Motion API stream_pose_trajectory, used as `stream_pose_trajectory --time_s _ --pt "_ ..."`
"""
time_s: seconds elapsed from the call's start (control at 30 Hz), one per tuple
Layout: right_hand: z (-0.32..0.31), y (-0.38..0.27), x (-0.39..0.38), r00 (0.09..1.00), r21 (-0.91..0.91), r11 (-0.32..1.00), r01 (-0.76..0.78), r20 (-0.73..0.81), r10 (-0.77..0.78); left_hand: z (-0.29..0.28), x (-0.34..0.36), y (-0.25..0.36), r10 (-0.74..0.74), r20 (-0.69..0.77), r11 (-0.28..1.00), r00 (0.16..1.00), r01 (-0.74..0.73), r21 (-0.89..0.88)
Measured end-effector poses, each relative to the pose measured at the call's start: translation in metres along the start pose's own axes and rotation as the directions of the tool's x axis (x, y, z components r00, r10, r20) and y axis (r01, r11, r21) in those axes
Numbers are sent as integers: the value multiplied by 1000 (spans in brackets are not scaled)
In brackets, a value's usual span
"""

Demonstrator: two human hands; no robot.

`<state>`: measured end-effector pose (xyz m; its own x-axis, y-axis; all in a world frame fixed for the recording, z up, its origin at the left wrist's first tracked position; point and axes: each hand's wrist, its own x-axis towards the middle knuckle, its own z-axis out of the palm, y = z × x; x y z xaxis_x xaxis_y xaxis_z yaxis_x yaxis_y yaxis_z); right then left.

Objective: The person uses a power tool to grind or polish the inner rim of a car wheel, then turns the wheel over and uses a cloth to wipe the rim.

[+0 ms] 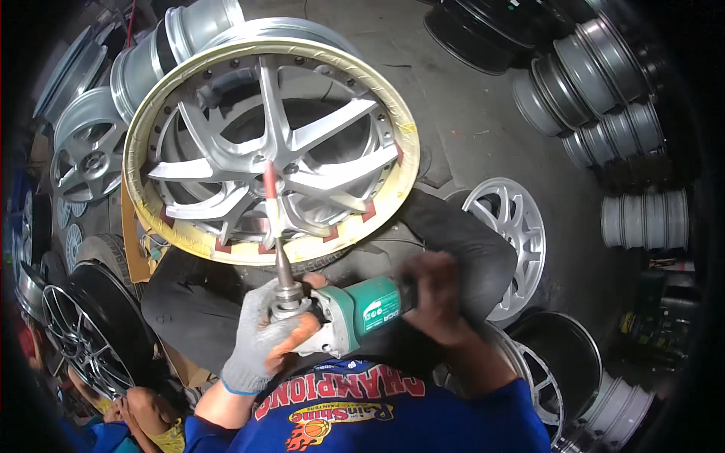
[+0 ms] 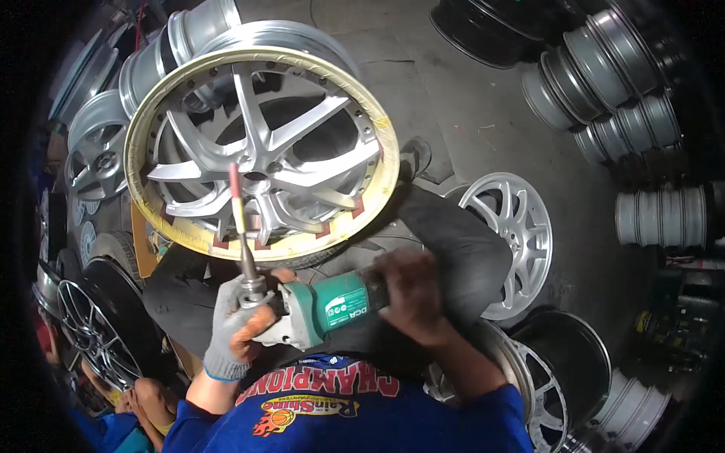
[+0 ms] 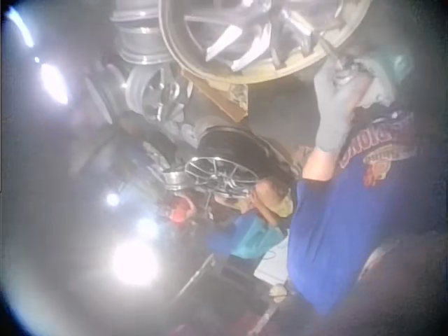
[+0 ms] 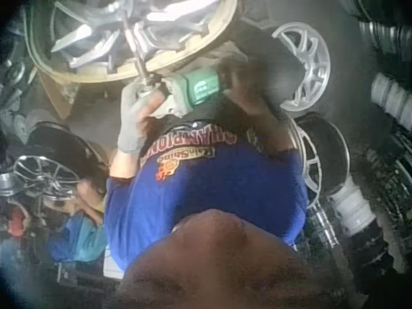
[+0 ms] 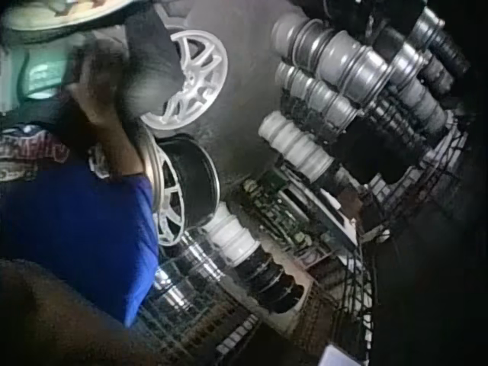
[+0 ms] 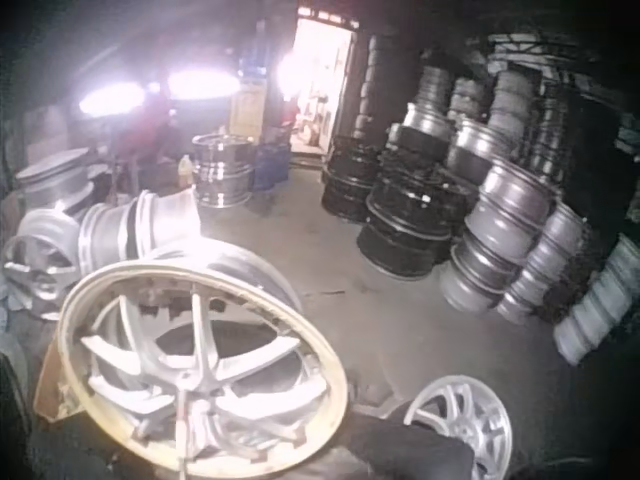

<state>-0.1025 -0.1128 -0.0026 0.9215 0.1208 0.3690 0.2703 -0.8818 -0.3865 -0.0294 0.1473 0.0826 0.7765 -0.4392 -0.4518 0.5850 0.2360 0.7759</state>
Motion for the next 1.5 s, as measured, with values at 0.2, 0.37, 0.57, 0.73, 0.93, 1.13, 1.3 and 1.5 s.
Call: stream_pose_trajectory --time_s 0.2,0.37,0.57,0.73,0.93,1.13,1.3,1.5 --pt "-96 69 52 997 -188 980 69 41 -62 43 30 -23 -12 193 969 981 59 -241" --pt "-135 108 44 992 -309 945 109 101 -81 81 78 -56 -216 289 967 933 245 -69" --pt "-139 130 32 973 -378 913 153 219 -72 92 125 -104 -342 346 847 873 447 -289" --pt "-130 149 36 966 -345 935 87 258 6 99 143 -105 -374 325 823 869 472 -316" --pt "-124 166 40 959 -350 934 74 283 30 98 164 -143 -211 313 944 926 276 -180" --pt "-120 171 41 956 -343 938 54 290 51 91 179 -162 -112 436 973 893 186 -133" --pt "-120 170 45 957 -333 941 61 286 39 91 177 -159 -142 437 940 888 259 -221" --pt "-120 162 53 955 -323 943 87 297 14 88 166 -166 -42 396 999 917 43 6"
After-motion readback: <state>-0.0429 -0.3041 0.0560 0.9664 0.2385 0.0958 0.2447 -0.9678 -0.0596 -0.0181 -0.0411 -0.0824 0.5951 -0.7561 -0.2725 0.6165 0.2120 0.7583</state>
